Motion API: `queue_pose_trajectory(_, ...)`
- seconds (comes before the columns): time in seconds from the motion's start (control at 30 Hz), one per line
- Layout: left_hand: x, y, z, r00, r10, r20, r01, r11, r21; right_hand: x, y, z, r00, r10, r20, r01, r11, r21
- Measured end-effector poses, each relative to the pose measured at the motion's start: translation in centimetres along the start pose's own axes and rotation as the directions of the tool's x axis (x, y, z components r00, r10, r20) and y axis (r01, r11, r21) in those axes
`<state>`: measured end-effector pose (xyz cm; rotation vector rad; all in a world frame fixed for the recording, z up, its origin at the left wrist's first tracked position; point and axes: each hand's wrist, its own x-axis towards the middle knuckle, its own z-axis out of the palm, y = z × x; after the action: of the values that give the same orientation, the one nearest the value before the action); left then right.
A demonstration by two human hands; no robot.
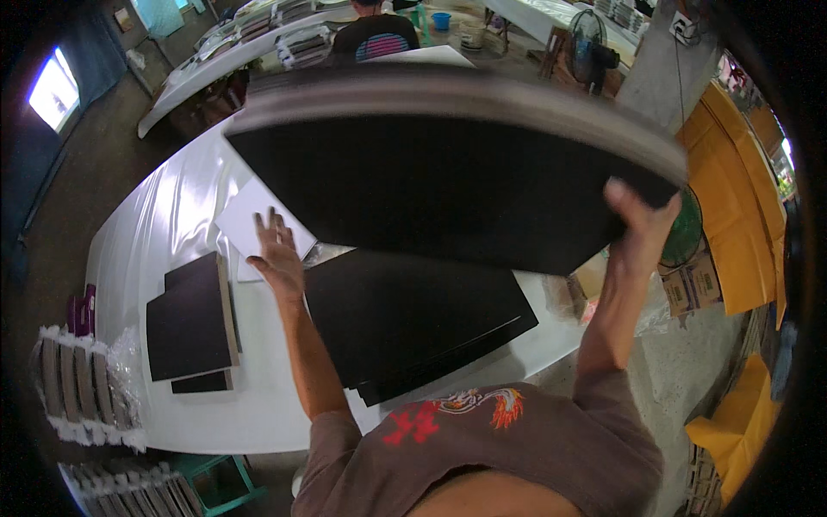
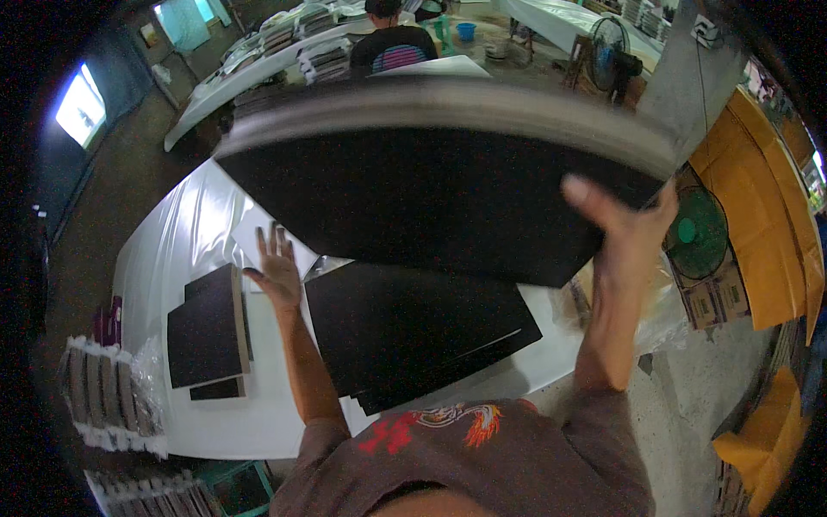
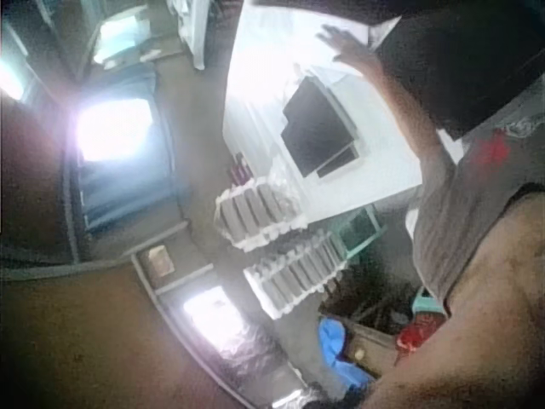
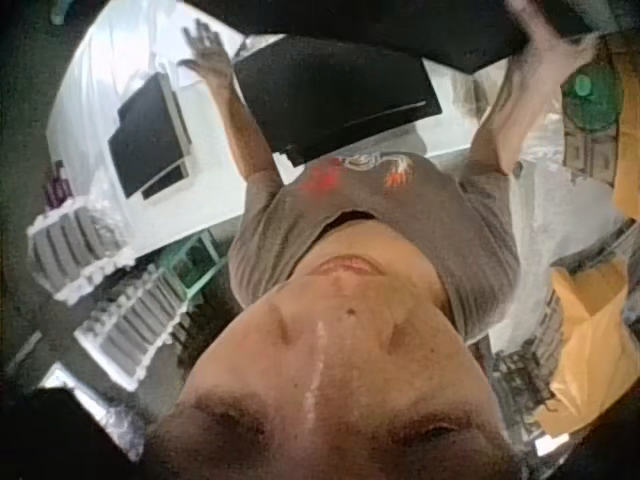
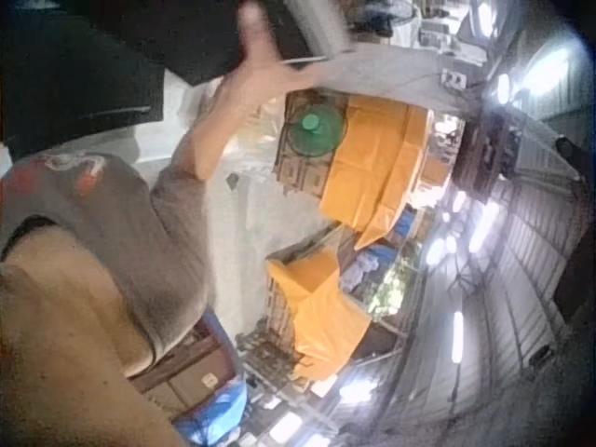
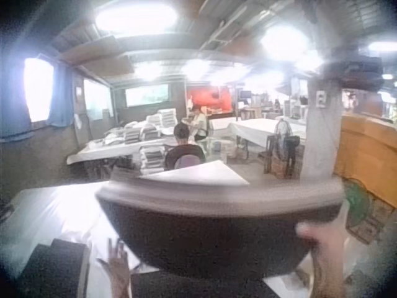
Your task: The person sorts through a stack of black paper board components by hand, lifting and checking individual pieces before restacking the pile on a table.
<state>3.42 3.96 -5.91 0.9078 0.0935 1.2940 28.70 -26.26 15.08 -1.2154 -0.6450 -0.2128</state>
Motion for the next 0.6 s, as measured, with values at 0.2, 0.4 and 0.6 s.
queue_pose_trajectory(0.2,-5.2,3.2,2.0,0.939,-0.298,-0.169,0.34,0.878,0.338,-8.5,10.2,-6.3,0.959,0.277,0.066,-0.283,0.953,0.106)
queue_pose_trajectory(0.4,-8.5,1.7,-8.1,0.981,-0.195,0.0,0.165,0.827,0.537,-9.8,14.6,-13.2,0.721,0.58,0.38,-0.391,0.792,-0.468)
queue_pose_trajectory(0.6,-12.2,0.6,-11.4,0.93,-0.295,-0.218,0.348,0.898,0.269,-13.0,17.9,-14.4,0.86,0.446,0.248,-0.133,0.665,-0.735)
